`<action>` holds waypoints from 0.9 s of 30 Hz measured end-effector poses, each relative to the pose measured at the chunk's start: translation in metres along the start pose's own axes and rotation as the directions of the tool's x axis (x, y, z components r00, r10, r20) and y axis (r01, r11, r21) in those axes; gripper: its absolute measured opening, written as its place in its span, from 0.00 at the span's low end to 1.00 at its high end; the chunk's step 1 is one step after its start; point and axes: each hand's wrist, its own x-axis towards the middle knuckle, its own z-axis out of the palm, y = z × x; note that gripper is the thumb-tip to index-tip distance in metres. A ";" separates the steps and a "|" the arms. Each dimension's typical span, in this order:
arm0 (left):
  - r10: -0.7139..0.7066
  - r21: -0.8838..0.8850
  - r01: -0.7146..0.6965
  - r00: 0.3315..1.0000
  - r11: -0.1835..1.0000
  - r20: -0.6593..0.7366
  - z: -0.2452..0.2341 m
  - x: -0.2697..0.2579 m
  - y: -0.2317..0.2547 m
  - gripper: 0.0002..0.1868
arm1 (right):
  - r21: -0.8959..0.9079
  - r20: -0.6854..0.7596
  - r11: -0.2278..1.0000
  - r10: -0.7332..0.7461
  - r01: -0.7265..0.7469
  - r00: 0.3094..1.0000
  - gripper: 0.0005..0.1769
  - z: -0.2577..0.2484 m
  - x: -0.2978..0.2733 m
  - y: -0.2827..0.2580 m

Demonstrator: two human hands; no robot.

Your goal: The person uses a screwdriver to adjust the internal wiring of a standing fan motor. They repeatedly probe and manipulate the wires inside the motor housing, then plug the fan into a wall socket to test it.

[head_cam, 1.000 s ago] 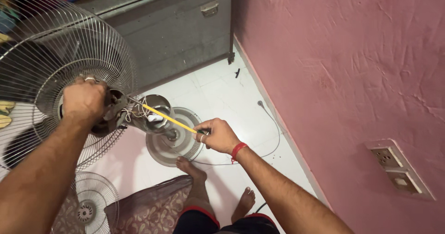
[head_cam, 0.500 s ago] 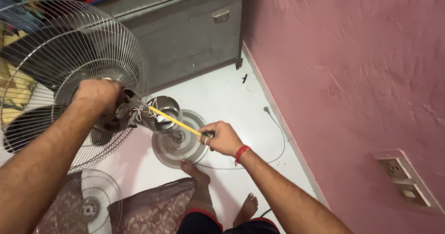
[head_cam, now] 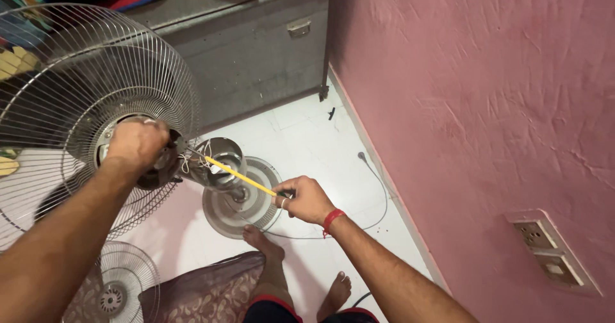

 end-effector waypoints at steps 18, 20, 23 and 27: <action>-0.083 -0.355 0.162 0.970 0.921 0.227 -0.045 -0.006 -0.048 0.31 | 0.053 0.013 0.998 -0.019 0.018 1.000 0.19 0.007 0.007 -0.003; -0.085 -0.427 0.139 0.986 0.894 0.144 -0.023 -0.004 -0.059 0.31 | 0.057 0.003 0.998 -0.006 0.006 1.000 0.17 0.006 0.006 -0.001; -0.103 -0.469 0.163 0.983 0.868 0.151 -0.001 0.002 -0.066 0.31 | 0.068 0.004 0.998 0.010 -0.010 1.000 0.17 0.004 0.005 0.000; -0.091 -0.418 0.146 0.985 0.897 0.148 0.005 0.007 -0.066 0.35 | 0.094 -0.003 0.995 -0.027 0.028 1.000 0.17 0.004 0.005 -0.003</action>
